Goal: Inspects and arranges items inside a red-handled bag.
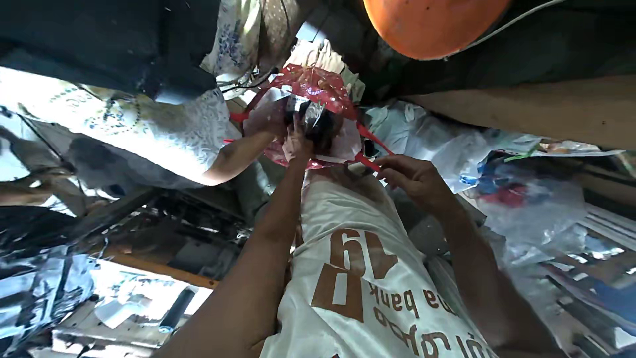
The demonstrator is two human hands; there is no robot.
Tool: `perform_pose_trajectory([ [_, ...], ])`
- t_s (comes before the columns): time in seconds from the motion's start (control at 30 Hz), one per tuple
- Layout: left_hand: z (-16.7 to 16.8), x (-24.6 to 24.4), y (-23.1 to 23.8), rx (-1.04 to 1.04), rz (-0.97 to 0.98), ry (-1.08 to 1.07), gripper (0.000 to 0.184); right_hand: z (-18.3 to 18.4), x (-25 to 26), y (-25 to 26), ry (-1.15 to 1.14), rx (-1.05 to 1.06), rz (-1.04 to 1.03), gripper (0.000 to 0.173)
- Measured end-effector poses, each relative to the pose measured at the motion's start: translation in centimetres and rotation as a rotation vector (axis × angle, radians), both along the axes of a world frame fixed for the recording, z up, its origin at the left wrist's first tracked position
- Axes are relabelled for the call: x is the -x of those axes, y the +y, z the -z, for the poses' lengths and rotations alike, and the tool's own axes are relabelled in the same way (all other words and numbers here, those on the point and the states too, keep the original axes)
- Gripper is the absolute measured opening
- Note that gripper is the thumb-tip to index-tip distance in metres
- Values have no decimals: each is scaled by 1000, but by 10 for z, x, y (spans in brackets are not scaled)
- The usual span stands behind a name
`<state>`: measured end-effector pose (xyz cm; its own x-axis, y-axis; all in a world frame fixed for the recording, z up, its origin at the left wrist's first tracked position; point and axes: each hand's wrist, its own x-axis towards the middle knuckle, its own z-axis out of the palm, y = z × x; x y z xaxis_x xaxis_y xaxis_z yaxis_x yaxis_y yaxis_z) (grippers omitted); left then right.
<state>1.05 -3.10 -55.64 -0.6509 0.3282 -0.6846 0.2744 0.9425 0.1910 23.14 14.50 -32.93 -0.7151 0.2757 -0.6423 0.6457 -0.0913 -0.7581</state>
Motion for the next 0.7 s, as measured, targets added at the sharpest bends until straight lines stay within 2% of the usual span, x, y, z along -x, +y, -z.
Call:
perform_pose_trajectory([
  [0.13, 1, 13, -3, -21, 23, -30, 91, 2, -2, 1, -36, -4, -13, 27],
  [0.4, -2, 17, -7, -53, 39, -23, 86, 6, -10, 2, -3, 10, 13, 28],
  [0.47, 2, 11, -9, -65, 106, 32, 92, 6, -9, 1, 1, 7, 13, 27],
  [0.57, 5, -6, -3, -47, 190, 100, 114, 7, -9, -1, 12, 4, 16, 27],
  [0.63, 15, -19, 7, 9, 189, 116, 125, 7, -7, -1, 16, 9, 17, 28],
  [0.7, 19, -24, 13, 45, 175, 101, 127, 5, -5, -1, 14, -1, 7, 28],
])
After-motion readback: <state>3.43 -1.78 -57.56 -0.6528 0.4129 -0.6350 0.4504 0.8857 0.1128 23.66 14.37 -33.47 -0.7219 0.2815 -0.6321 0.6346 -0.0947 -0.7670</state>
